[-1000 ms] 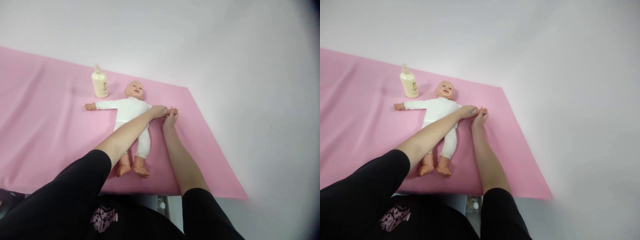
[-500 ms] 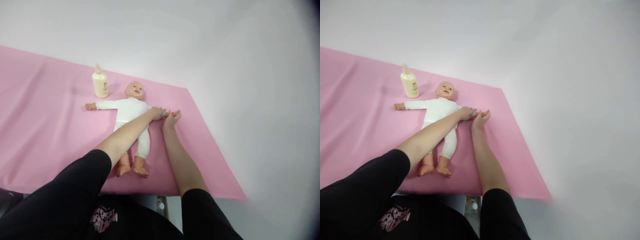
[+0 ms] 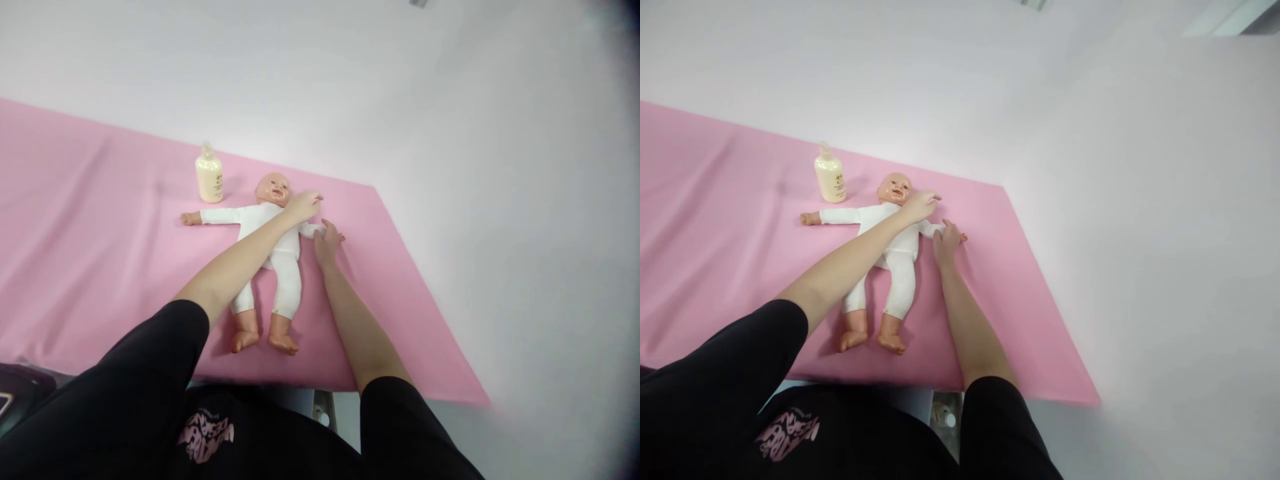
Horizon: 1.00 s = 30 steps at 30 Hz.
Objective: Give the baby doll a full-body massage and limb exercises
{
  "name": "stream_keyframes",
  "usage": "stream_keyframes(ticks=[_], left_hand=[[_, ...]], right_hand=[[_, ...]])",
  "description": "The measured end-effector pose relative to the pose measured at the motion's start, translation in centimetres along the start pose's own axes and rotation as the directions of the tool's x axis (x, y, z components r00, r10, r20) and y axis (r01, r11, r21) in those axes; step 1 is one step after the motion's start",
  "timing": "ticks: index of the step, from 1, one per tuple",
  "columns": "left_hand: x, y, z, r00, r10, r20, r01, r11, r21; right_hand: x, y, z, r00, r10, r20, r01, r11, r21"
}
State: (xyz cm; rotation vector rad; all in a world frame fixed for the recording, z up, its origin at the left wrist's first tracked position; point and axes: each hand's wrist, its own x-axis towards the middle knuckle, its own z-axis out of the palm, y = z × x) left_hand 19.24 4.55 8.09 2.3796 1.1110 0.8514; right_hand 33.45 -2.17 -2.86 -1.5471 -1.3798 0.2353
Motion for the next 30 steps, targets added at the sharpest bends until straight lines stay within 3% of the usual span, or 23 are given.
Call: stream_keyframes(ticks=[5,10,13,16,18,21,23,26,30], left_hand=[[-7.9,-5.8,-4.1,0.992,0.033,-0.123,-0.020,0.994,0.106],[-16.8,-11.4,-7.9,0.969,-0.163,-0.186,0.211,0.936,0.282],[-19.8,-13.6,-10.6,0.910,-0.310,-0.277,0.400,0.831,0.387],[-21.1,-15.1,-13.2,0.831,-0.472,-0.295,0.555,0.738,0.384],[-21.3,-16.1,-14.3,0.812,-0.512,-0.281,0.581,0.759,0.293],[-20.8,-17.4,-14.4,0.820,-0.452,-0.350,0.493,0.869,0.033],[-20.2,-18.1,-13.8,0.776,-0.463,-0.429,0.416,0.886,-0.205],[-19.3,-18.5,-12.7,0.687,-0.558,-0.465,0.302,0.802,-0.516],[-18.3,-18.0,-11.9,0.623,-0.631,-0.463,0.214,0.706,-0.675]], right_hand=[[0.0,-0.2,0.3,0.997,-0.062,0.043,0.067,0.991,-0.113],[-0.2,-0.1,0.6,0.995,-0.092,0.028,0.095,0.988,-0.124],[-0.2,-0.1,0.7,0.995,-0.099,0.019,0.101,0.989,-0.107],[-0.2,-0.3,0.5,0.995,-0.096,-0.010,0.095,0.992,-0.080],[-0.5,-0.8,0.2,0.993,-0.107,-0.055,0.104,0.993,-0.058],[-1.1,-2.2,-0.7,0.978,-0.182,-0.100,0.181,0.983,-0.020],[-1.5,-3.8,-1.0,0.964,-0.250,-0.095,0.253,0.967,0.024],[-1.6,-7.2,-0.3,0.938,-0.346,-0.031,0.347,0.929,0.124],[-0.6,-12.6,3.2,0.871,-0.451,0.193,0.402,0.882,0.248]])
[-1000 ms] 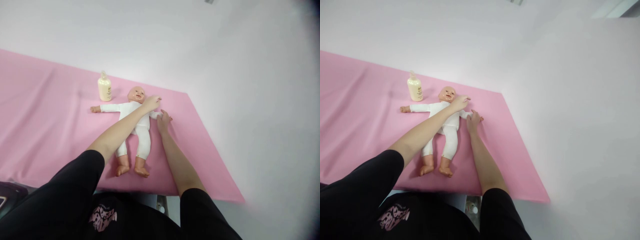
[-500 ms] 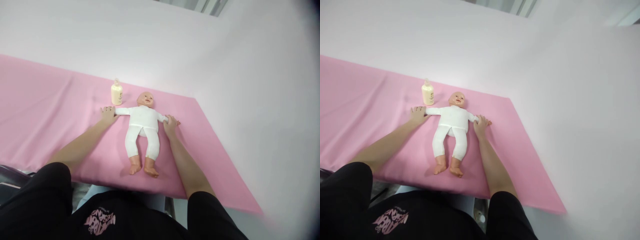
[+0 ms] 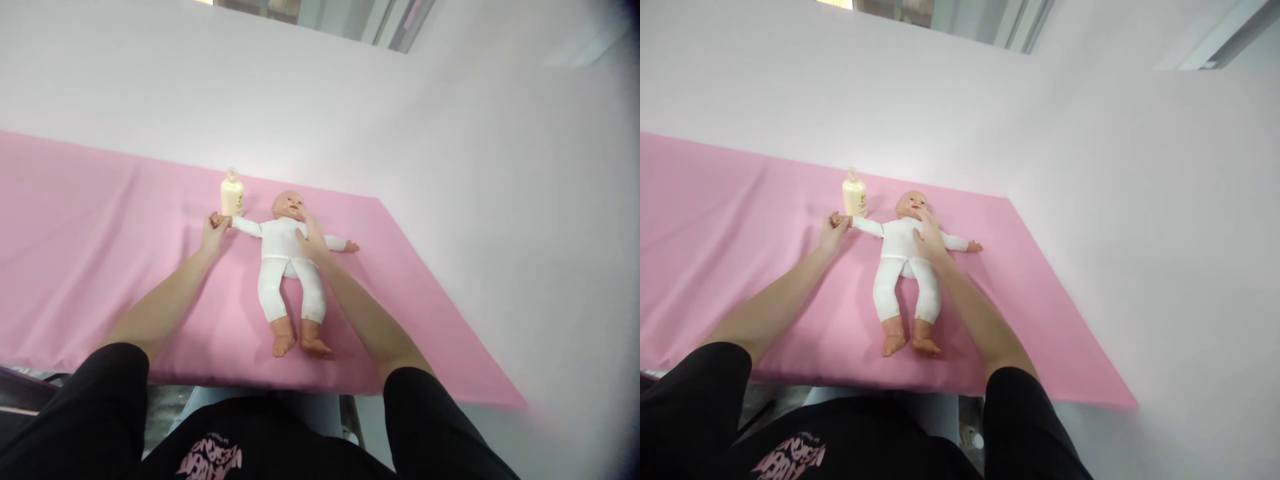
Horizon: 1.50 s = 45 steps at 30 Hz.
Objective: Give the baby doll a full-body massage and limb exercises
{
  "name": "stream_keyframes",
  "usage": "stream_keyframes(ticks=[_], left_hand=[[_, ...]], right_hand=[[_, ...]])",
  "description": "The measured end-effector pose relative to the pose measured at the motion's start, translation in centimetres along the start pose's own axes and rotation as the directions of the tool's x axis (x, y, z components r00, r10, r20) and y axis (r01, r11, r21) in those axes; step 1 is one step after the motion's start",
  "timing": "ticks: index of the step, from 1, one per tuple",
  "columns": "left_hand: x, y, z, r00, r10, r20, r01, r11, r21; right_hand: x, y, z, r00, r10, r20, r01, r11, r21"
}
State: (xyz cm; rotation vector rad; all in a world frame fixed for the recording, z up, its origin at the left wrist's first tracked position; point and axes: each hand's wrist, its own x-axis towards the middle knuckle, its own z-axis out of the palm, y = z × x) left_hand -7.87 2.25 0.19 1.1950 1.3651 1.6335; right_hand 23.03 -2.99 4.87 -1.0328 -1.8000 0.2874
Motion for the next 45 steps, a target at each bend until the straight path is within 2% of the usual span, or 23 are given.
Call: stream_keyframes(ticks=[2,5,9,12,16,22,25,27,29,32,34,36,40,42,45], left_hand=[[-0.3,0.2,0.4,1.000,0.004,0.015,-0.003,0.998,-0.065],[-1.4,0.7,1.0,0.988,0.132,0.078,-0.130,0.991,-0.035],[-4.1,1.9,1.7,0.920,0.351,0.177,-0.354,0.935,-0.013],[-5.7,2.8,2.1,0.875,0.418,0.244,-0.442,0.896,0.050],[-6.2,2.8,2.2,0.837,0.450,0.311,-0.503,0.856,0.115],[-5.0,0.7,2.0,0.842,0.498,0.208,-0.537,0.812,0.229],[-4.7,0.2,2.1,0.808,0.519,0.279,-0.563,0.820,0.106],[-4.8,0.2,2.2,0.767,0.530,0.360,-0.566,0.824,-0.008],[-4.9,0.4,2.2,0.742,0.539,0.398,-0.569,0.821,-0.052],[-5.1,0.7,2.0,0.735,0.545,0.404,-0.587,0.809,-0.024],[-4.9,0.7,1.9,0.732,0.544,0.409,-0.591,0.807,-0.016],[-4.8,0.6,1.7,0.724,0.555,0.409,-0.597,0.801,-0.030],[-4.6,0.3,1.7,0.675,0.582,0.453,-0.625,0.778,-0.066],[-4.7,0.3,1.6,0.655,0.588,0.475,-0.636,0.768,-0.075],[-4.9,0.4,1.6,0.647,0.588,0.486,-0.639,0.766,-0.077]], right_hand=[[2.1,-1.6,2.5,0.991,-0.029,0.133,0.027,1.000,0.015],[4.7,-3.6,6.3,0.914,-0.039,0.404,0.057,0.998,-0.034],[6.3,-5.0,10.0,0.841,-0.059,0.537,0.064,0.998,0.010],[6.1,-4.6,11.3,0.826,-0.065,0.561,0.029,0.997,0.073],[5.1,-3.5,11.6,0.834,-0.033,0.551,0.000,0.998,0.059],[4.7,-4.1,11.2,0.817,-0.053,0.575,0.075,0.997,-0.015],[4.7,-4.5,10.5,0.799,-0.059,0.599,0.124,0.990,-0.068],[4.6,-4.5,10.0,0.783,-0.090,0.616,0.140,0.990,-0.033],[4.5,-4.4,9.7,0.761,-0.130,0.635,0.123,0.991,0.056],[4.4,-3.9,9.6,0.722,-0.197,0.663,0.057,0.972,0.226],[4.4,-3.8,9.7,0.714,-0.223,0.664,0.033,0.958,0.286],[4.4,-3.8,9.6,0.724,-0.197,0.661,0.027,0.966,0.258],[4.3,-4.6,9.0,0.747,-0.066,0.662,0.042,0.998,0.052],[4.3,-5.2,8.6,0.752,-0.050,0.657,0.075,0.997,-0.010],[4.3,-5.6,8.3,0.759,-0.068,0.647,0.104,0.994,-0.018]])
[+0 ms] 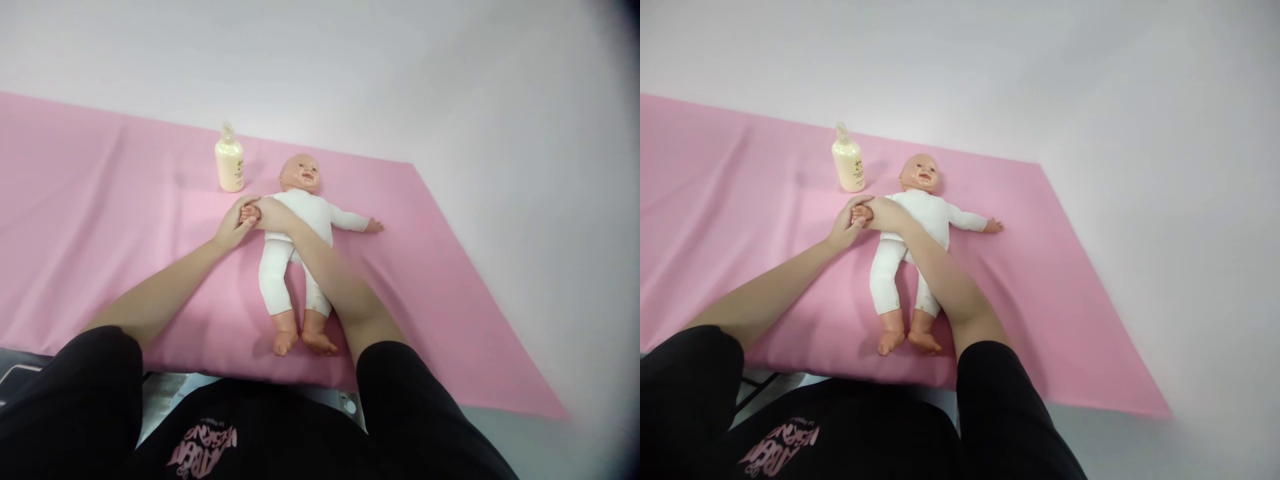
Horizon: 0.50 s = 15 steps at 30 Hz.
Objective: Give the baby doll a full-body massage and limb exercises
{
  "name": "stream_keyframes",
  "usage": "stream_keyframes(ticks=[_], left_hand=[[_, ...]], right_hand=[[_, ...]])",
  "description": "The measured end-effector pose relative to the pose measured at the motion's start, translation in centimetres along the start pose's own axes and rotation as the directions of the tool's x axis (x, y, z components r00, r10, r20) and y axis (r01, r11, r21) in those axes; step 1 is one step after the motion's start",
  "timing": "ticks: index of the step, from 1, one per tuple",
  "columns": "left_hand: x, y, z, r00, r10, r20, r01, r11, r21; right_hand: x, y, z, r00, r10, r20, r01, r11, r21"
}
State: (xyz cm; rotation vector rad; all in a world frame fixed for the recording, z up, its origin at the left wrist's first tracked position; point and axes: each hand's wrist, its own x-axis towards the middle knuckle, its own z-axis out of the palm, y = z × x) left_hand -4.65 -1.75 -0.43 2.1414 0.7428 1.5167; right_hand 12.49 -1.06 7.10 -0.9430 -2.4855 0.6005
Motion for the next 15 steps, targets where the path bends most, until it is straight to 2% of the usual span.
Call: stream_keyframes(ticks=[8,15], left_hand=[[0.2,1.2,-0.1,0.996,-0.062,-0.064,0.059,0.997,-0.043],[0.1,1.0,-0.1,0.995,-0.071,-0.073,0.065,0.995,-0.078]], right_hand=[[-0.2,0.8,0.4,0.999,-0.047,-0.014,0.049,0.986,0.158],[0.0,1.3,0.6,0.997,-0.069,-0.039,0.078,0.945,0.318]])
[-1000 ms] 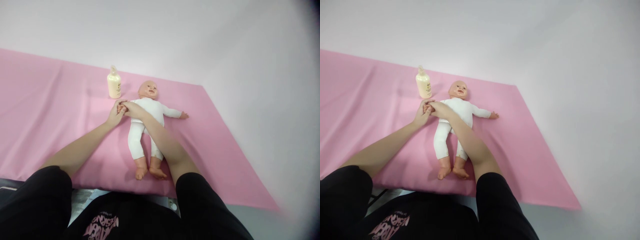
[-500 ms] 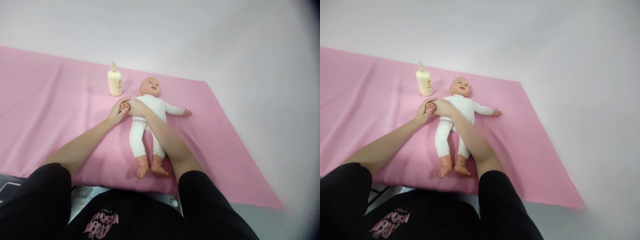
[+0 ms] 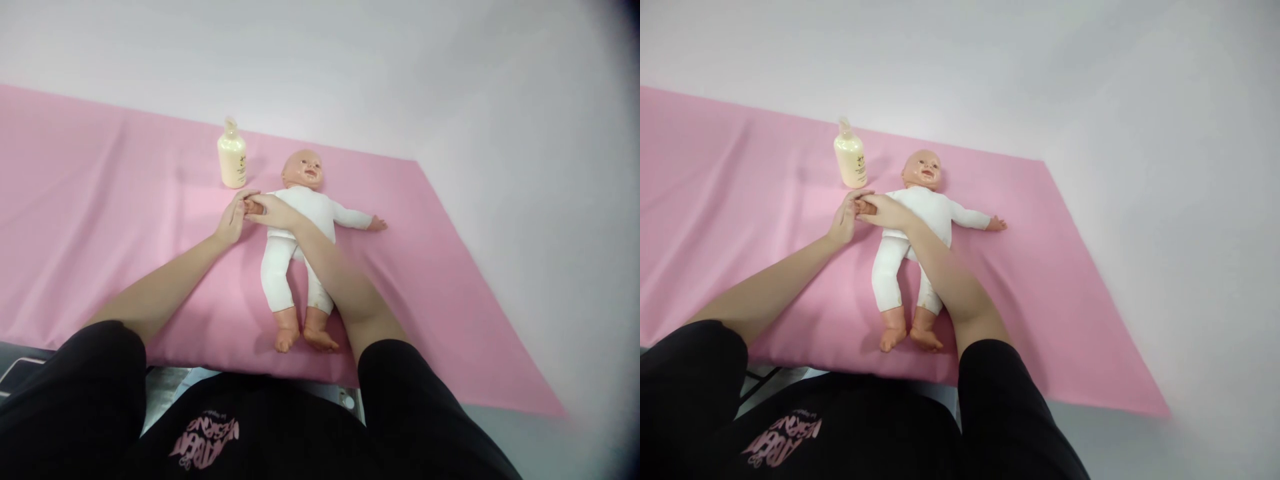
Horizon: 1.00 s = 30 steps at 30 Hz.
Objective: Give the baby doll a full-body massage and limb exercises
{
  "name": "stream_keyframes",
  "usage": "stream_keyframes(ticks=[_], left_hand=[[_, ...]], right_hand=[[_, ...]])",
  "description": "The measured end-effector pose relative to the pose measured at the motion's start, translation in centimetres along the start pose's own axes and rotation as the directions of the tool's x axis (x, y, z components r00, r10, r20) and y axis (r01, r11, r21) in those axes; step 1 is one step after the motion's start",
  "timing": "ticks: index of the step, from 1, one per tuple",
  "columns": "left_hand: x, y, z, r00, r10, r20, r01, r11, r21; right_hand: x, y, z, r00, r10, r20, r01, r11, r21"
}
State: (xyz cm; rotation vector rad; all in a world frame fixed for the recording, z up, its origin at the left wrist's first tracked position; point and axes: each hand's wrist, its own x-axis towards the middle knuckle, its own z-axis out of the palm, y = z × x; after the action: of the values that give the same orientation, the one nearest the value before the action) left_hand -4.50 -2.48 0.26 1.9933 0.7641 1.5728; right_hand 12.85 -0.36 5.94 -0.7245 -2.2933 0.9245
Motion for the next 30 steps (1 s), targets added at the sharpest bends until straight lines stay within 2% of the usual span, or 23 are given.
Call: stream_keyframes(ticks=[7,16,23,27,30], left_hand=[[-0.2,-0.5,0.2,0.998,-0.055,0.013,0.055,0.997,-0.053],[0.0,-1.6,0.2,0.997,-0.058,0.049,0.058,0.998,-0.003],[-0.1,-1.9,0.3,0.998,-0.040,0.047,0.036,0.997,0.074],[0.0,-1.8,0.3,1.000,-0.017,0.024,0.015,0.998,0.066],[0.1,-1.8,0.3,1.000,-0.009,0.026,0.008,0.999,0.044]], right_hand=[[-0.4,-0.8,-0.1,1.000,0.007,0.018,-0.008,0.999,0.039],[-0.2,-0.4,0.1,0.999,0.039,-0.009,-0.039,0.998,0.044],[-0.5,-0.8,0.1,0.984,0.164,-0.070,-0.157,0.983,0.097],[-0.5,-0.8,0.0,0.989,0.139,-0.054,-0.134,0.988,0.082],[-0.4,-0.7,0.0,0.995,0.101,-0.007,-0.099,0.986,0.132]])
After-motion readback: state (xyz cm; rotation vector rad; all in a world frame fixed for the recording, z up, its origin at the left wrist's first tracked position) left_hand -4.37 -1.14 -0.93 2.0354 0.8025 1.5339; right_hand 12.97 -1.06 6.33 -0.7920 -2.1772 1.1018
